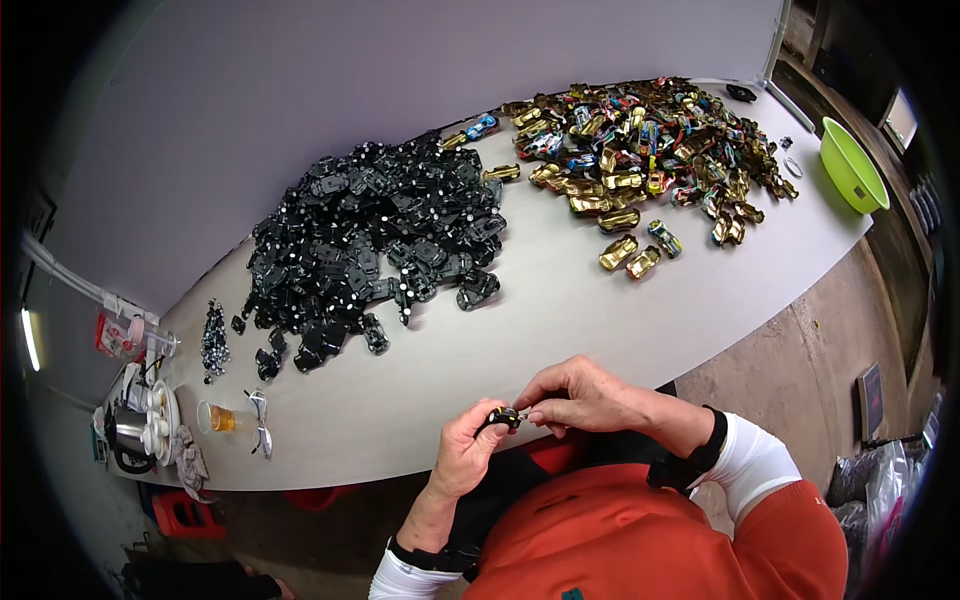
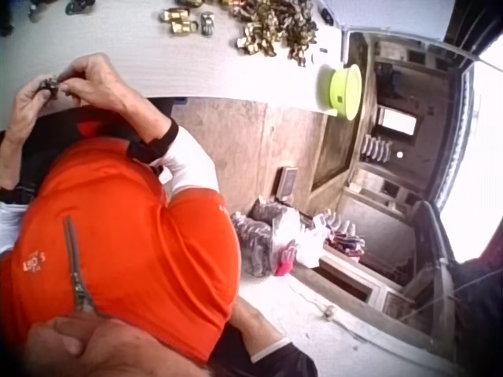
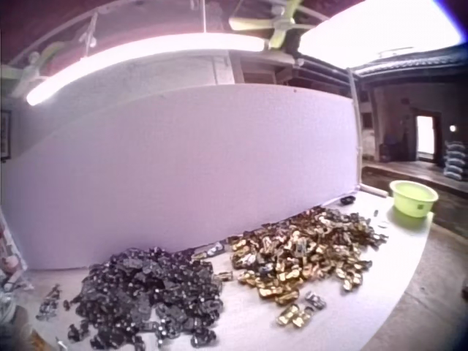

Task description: The person assembles small toy cars by hand at a table. They pick up a black car chassis and a gold car body, fit them together, and place the completed unit on the table. This process is repeated continuously with different colored bodies and chassis from large piles on the table.

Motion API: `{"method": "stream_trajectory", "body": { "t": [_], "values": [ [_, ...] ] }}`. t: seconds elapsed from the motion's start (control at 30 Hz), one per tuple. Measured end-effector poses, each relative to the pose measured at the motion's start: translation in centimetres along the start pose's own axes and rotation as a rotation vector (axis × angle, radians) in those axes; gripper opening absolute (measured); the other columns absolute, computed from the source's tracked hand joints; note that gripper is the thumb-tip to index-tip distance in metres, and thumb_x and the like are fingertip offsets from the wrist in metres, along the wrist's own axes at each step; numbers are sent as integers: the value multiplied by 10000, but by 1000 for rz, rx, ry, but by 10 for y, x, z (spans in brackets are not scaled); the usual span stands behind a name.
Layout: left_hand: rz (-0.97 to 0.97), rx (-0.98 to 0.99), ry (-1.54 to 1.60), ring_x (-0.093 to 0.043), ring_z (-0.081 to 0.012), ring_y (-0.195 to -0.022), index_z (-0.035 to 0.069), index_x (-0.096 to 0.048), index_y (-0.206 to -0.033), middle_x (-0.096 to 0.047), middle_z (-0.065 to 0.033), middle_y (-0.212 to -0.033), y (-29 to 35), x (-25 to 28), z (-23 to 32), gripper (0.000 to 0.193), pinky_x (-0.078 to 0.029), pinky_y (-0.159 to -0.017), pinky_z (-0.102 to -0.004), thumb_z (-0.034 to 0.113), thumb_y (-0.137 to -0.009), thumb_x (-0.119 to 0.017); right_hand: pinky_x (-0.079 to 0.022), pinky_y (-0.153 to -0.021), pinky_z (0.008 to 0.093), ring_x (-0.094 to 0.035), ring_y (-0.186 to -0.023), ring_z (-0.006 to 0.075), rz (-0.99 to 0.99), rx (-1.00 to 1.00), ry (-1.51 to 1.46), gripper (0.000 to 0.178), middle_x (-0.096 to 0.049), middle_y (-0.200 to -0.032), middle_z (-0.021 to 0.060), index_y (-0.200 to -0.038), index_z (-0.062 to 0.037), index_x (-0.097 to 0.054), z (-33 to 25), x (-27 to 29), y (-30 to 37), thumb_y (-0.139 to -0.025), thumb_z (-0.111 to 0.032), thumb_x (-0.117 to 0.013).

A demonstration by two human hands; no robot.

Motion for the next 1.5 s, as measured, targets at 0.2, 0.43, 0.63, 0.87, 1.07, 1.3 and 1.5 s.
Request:
{"method": "stream_trajectory", "body": {
  "t": [0.2, 0.43, 0.63, 0.87, 1.07, 1.3, 1.5],
  "values": [
    [-48, -36, -226, -517, -76, -686, -20, -577, -968, -573, -26, -790, -4, -7, 14, 121, -421, -611, -206, 39, -870, -537, -445, -531, 230, -546, -598, 75, 7, 40, 87, 82, -600, -715, 26, -902, 17, -609, 0, -1, 0, -832, -25, -602],
    [72, -73, -437, -459, -59, -542, -19, -576, -925, -544, -17, -700, -4, -12, 22, 97, -382, -491, -203, 31, -881, -506, -445, -593, 306, -571, -701, 174, 240, 473, 613, 71, -583, -744, 74, -841, 13, -583, -26, -5, 8, -778, 29, -612],
    [41, 288, 107, -433, -49, -508, -14, -565, -959, -546, -28, -688, 0, -16, -2, 117, -351, -450, -177, 56, -909, -484, -436, -576, 302, -548, -663, 155, 81, -6, 7, 49, -553, -702, 68, -864, 7, -598, 12, 6, 0, -819, 6, -578],
    [54, 288, 87, -429, -51, -496, -16, -564, -961, -545, -32, -685, -1, -19, -3, 121, -338, -432, -172, 64, -911, -488, -447, -556, 343, -563, -642, 280, 265, 367, 412, 37, -581, -737, 129, -806, 11, -592, -11, 8, 3, -795, -24, -587],
    [106, 349, 324, -427, -67, -483, -16, -565, -940, -548, -46, -679, 2, -24, -19, 115, -331, -421, -180, 78, -909, -507, -457, -577, 379, -566, -692, 349, 313, 438, 689, 21, -579, -747, 136, -793, -12, -588, -20, -1, 11, -794, -29, -575],
    [67, 372, 394, -428, -64, -483, -10, -554, -971, -555, -51, -696, 4, -26, -20, 118, -328, -421, -182, 81, -915, -504, -402, -465, 220, -486, -534, 73, 205, 17, -165, 136, -519, -657, 3, -948, -6, -614, 26, 21, 1, -889, -83, -519],
    [-56, 450, 433, -488, -67, -506, 9, -546, -1025, -583, -57, -737, 11, -42, -17, 142, -342, -418, -155, 89, -912, -514, -385, -456, 177, -494, -550, 39, 325, 61, -290, 145, -528, -672, -19, -939, -18, -592, 29, 49, 14, -925, -107, -479]
  ]
}}
Point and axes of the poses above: each hand's wrist, its own y-axis away from the middle knuckle, its own x-axis out of the back of the hand, z = x × y, the point moved 9 cm from there along -y, towards the middle knuckle
